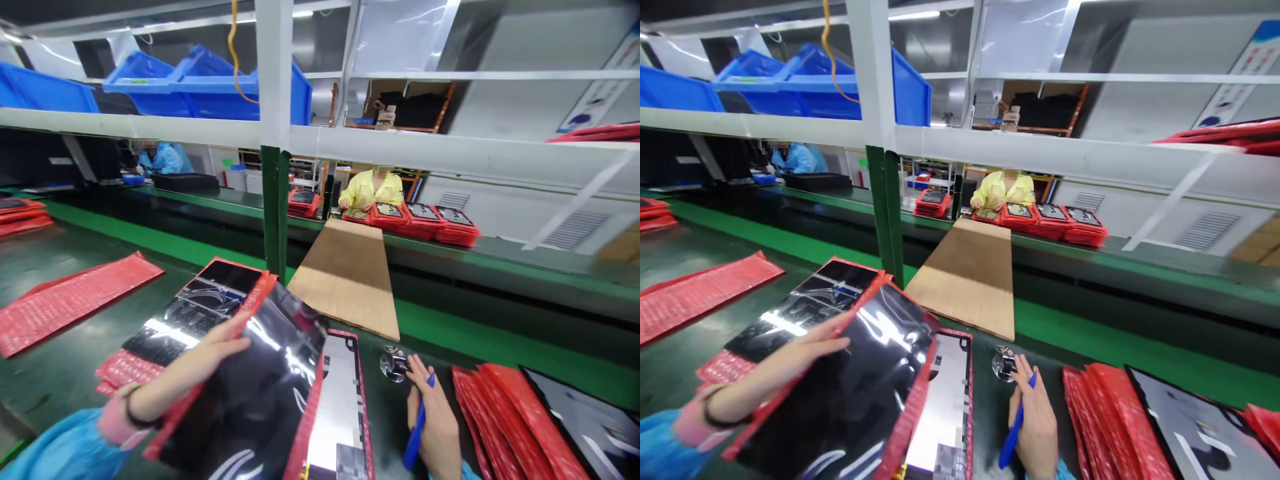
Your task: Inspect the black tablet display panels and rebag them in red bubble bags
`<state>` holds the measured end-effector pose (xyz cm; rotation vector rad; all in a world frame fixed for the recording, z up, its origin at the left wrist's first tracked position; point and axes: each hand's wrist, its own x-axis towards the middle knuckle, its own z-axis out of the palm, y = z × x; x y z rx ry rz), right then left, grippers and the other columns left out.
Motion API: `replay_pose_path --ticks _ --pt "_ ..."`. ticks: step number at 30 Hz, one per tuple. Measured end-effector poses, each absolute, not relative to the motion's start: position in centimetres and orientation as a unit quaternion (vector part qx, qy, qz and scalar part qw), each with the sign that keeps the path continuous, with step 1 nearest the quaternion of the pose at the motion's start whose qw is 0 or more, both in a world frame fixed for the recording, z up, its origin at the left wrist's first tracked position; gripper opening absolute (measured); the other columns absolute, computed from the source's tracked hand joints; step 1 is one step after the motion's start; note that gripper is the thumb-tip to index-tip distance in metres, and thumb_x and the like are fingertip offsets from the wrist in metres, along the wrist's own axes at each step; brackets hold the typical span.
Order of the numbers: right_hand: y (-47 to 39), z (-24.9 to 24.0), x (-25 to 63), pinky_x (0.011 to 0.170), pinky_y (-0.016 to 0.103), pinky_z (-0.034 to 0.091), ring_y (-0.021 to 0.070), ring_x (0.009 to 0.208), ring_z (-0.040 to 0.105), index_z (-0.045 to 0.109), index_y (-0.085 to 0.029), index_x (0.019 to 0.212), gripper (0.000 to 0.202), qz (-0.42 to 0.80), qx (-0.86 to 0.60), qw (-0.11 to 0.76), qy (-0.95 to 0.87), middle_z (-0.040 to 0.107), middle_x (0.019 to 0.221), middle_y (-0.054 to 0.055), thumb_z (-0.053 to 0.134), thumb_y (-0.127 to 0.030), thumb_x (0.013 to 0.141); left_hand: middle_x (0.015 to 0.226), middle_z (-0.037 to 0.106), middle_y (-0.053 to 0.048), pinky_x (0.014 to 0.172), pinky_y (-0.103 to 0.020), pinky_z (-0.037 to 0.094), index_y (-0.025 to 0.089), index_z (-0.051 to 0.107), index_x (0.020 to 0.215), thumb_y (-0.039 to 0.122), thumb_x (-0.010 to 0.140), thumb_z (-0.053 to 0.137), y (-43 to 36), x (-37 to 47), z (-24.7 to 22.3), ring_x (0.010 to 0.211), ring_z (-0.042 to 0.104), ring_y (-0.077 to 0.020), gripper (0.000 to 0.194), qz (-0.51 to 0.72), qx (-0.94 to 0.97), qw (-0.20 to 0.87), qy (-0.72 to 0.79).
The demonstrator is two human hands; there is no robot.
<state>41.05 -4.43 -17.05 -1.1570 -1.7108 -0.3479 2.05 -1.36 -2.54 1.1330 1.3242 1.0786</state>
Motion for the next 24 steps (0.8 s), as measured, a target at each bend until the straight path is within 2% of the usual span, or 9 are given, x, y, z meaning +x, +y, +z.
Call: replay_pose_path --ticks 2,5,9,14,17,19,21,23,24 --pt "-4.1 -17.2 41.8 0.11 0.046 0.038 0.0251 0.125 0.054 0.059 -0.016 0.115 0.035 -0.153 -0.488 0.46 -0.726 0.059 0.132 0.013 0.053 -0.002 0.083 0.123 0.068 -0.004 0.097 -0.035 0.047 0.027 0.064 0.117 0.037 0.06 0.081 -0.8 -0.8 -0.5 0.12 0.056 -0.0305 0.061 0.452 0.441 0.521 0.574" --pt "-3.6 -17.6 41.9 0.111 0.046 0.037 0.0267 0.128 0.05 0.06 -0.013 0.111 0.03 -0.147 -0.508 0.413 -0.742 0.058 0.133 0.016 0.048 -0.004 0.085 0.11 0.074 -0.001 0.083 -0.04 0.054 0.028 0.051 0.132 0.04 0.07 0.073 0.4 -4.4 1.5 0.095 0.069 -0.0283 0.067 0.448 0.381 0.579 0.564" --pt "-3.6 -18.1 41.4 0.112 0.05 0.033 0.0301 0.133 0.043 0.059 -0.012 0.114 0.035 -0.123 -0.54 0.388 -0.737 0.051 0.14 0.018 0.046 -0.004 0.082 0.097 0.077 0.003 0.075 -0.041 0.054 0.025 0.053 0.128 0.039 0.075 0.069 2.4 -8.3 0.7 0.083 0.071 -0.0255 0.058 0.451 0.354 0.576 0.583" --pt "-3.8 -17.9 40.8 0.113 0.053 0.031 0.0303 0.131 0.046 0.063 -0.017 0.102 0.024 -0.061 -0.554 0.428 -0.711 0.054 0.138 0.014 0.05 -0.01 0.083 0.091 0.077 0.004 0.073 -0.037 0.055 0.023 0.059 0.12 0.042 0.076 0.07 4.5 -11.9 -2.2 0.077 0.071 -0.0228 0.049 0.439 0.394 0.569 0.574" --pt "-4.4 -16.7 40.1 0.111 0.055 0.032 0.0314 0.13 0.047 0.061 -0.018 0.101 0.017 -0.003 -0.566 0.485 -0.667 0.058 0.134 0.016 0.053 -0.02 0.086 0.093 0.077 -0.002 0.073 -0.035 0.056 0.018 0.057 0.119 0.049 0.075 0.068 6.1 -12.9 -3.1 0.082 0.071 -0.0236 0.056 0.407 0.507 0.475 0.593" --pt "-5.4 -15.7 39.0 0.101 0.051 0.045 0.0318 0.117 0.059 0.061 -0.019 0.094 0.014 0.073 -0.574 0.504 -0.641 0.065 0.124 0.017 0.054 -0.028 0.088 0.094 0.077 -0.008 0.075 -0.04 0.057 0.012 0.053 0.122 0.052 0.079 0.062 7.3 -13.1 -3.1 0.083 0.071 -0.0254 0.06 0.38 0.586 0.364 0.616" --pt "-6.7 -14.7 37.5 0.075 0.04 0.058 0.0271 0.086 0.072 0.06 -0.021 0.08 0.022 0.183 -0.573 0.499 -0.624 0.075 0.099 0.015 0.047 -0.035 0.093 0.101 0.075 -0.014 0.083 -0.049 0.053 0.009 0.052 0.122 0.05 0.08 0.059 8.1 -12.6 -2.7 0.093 0.069 -0.0291 0.059 0.371 0.628 0.261 0.632" --pt "-7.8 -14.3 35.6 0.052 0.032 0.055 0.0214 0.056 0.069 0.056 -0.022 0.077 0.04 0.291 -0.562 0.486 -0.603 0.074 0.068 0.009 0.027 -0.039 0.099 0.122 0.065 -0.017 0.1 -0.057 0.04 0.009 0.054 0.121 0.044 0.08 0.06 8.0 -11.1 -2.2 0.117 0.056 -0.0337 0.054 0.384 0.647 0.184 0.633" --pt "-8.2 -14.2 34.7 0.045 0.03 0.052 0.02 0.048 0.066 0.055 -0.021 0.087 0.045 0.336 -0.555 0.48 -0.59 0.072 0.061 0.007 0.017 -0.04 0.1 0.133 0.057 -0.017 0.107 -0.057 0.03 0.01 0.055 0.12 0.041 0.08 0.059 7.5 -9.9 -2.0 0.129 0.044 -0.0343 0.051 0.39 0.659 0.144 0.627"
